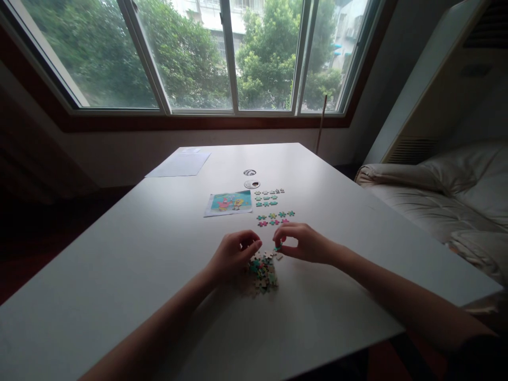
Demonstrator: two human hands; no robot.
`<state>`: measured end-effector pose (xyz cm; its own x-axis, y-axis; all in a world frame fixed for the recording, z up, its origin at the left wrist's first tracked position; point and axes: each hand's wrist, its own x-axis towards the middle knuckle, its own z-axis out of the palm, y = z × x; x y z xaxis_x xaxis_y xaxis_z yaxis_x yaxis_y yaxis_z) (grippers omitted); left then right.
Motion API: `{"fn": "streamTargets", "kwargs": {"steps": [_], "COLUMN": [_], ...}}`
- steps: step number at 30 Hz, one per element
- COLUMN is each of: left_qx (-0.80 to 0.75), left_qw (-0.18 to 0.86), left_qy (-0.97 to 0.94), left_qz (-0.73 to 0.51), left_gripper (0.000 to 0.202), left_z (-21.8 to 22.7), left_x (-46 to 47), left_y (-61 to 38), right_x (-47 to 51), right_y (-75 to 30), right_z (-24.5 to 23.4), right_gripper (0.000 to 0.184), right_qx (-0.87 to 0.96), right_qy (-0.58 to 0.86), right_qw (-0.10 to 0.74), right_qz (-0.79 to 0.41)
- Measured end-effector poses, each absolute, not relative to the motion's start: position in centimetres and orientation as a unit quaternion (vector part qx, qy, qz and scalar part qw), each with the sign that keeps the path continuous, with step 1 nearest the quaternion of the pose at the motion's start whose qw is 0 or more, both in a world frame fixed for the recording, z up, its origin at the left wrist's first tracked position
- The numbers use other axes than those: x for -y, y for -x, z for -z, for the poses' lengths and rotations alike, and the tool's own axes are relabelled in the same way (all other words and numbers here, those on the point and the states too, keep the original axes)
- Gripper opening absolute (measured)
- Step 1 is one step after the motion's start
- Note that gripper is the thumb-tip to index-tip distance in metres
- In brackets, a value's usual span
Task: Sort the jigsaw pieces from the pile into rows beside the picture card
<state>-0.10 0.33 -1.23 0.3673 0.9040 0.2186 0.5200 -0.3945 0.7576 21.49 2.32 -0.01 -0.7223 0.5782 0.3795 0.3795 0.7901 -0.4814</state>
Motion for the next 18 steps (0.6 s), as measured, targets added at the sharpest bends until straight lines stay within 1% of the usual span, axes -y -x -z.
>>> {"fn": "streamTargets", "kwargs": {"steps": [3, 6, 9, 18], "left_qx": [-0.444, -0.443, -0.444, -0.447], "left_qw": [0.300, 0.298, 0.293, 0.291], "left_qy": [-0.784, -0.789, -0.790, -0.785], "left_qz": [-0.312, -0.304, -0.303, -0.314], "left_gripper": [0.024, 0.027, 0.027, 0.027], "left_z": [0.77, 0.57, 0.59, 0.76], "left_x": [0.24, 0.55, 0.61, 0.46], "left_y": [-0.46, -0.84, -0.96, -0.79], "right_x": [-1.94, -1.67, -1.65, -1.79], "right_y": [-21.18, -20.95, -20.83, -20.79], "right_z": [0.03, 0.03, 0.21, 0.73], "right_gripper": [0.007, 0.010, 0.012, 0.012], "right_qx": [0.917, 0.915, 0.908, 0.907], "right_qy": [0.258, 0.253, 0.257, 0.251], "right_qw": [0.278, 0.304, 0.322, 0.331], "right_qz": [-0.120, -0.082, -0.076, -0.072]}}
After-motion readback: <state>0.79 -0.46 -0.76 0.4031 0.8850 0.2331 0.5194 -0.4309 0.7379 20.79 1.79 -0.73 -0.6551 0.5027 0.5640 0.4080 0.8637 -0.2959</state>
